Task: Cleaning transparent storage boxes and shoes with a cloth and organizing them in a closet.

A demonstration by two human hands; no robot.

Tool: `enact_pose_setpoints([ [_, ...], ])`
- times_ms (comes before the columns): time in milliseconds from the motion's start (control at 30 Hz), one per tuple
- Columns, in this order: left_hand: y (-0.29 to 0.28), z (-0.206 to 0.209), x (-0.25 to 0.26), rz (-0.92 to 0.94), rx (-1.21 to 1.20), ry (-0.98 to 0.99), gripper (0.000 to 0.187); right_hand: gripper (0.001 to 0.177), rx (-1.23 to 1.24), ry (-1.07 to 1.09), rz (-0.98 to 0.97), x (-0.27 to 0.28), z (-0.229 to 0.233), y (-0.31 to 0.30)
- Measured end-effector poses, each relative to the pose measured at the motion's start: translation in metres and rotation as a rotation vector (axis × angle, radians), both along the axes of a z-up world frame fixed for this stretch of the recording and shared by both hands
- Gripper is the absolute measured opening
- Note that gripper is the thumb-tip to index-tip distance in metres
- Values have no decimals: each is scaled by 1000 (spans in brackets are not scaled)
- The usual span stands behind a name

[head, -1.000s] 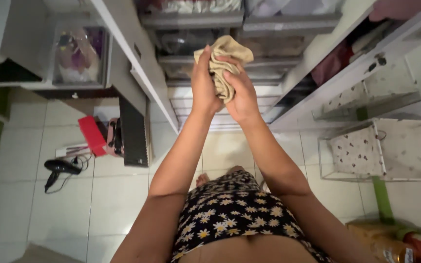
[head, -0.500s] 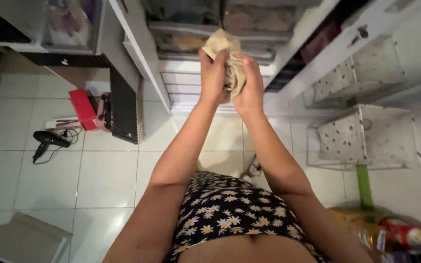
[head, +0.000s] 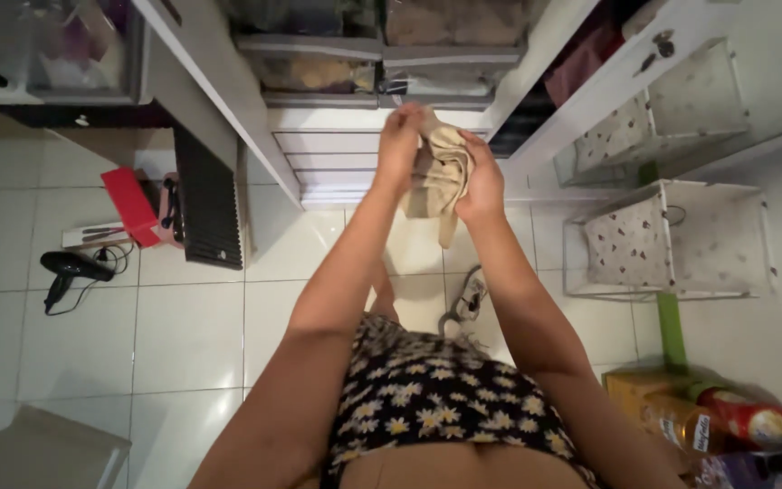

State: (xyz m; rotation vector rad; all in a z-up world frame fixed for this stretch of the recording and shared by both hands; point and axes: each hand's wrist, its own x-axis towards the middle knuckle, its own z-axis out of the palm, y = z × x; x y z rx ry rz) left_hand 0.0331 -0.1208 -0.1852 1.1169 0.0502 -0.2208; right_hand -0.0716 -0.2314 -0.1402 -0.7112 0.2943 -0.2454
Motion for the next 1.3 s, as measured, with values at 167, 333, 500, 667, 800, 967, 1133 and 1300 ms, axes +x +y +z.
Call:
enact_pose_setpoints([
  [167,-6,-23,111,11,40,79,37,25,87,147,3,90,-34,-46],
  [333,-26,-51,199,72,181,-19,75,27,12,179,-12,175,-46,-110],
  [500,-48,-38,234,184,524,-275,115,36,111,160,63,219,-11,-128],
  [667,-65,-97,246,280,636,-375,98,44,113,147,167,251,-16,-172],
  [800,-78,-194,259,312,360,94,52,27,-25,245,163,272,-61,-197],
  [967,-64,-170,279,82,89,537,30,24,-39,519,284,297,-108,-194],
  [1133,-56,-166,292,-144,590,-114,15,30,132,410,580,300,-216,-202],
  [1300,-59,-228,323,79,-360,512,11,31,103,594,514,299,-224,-170],
])
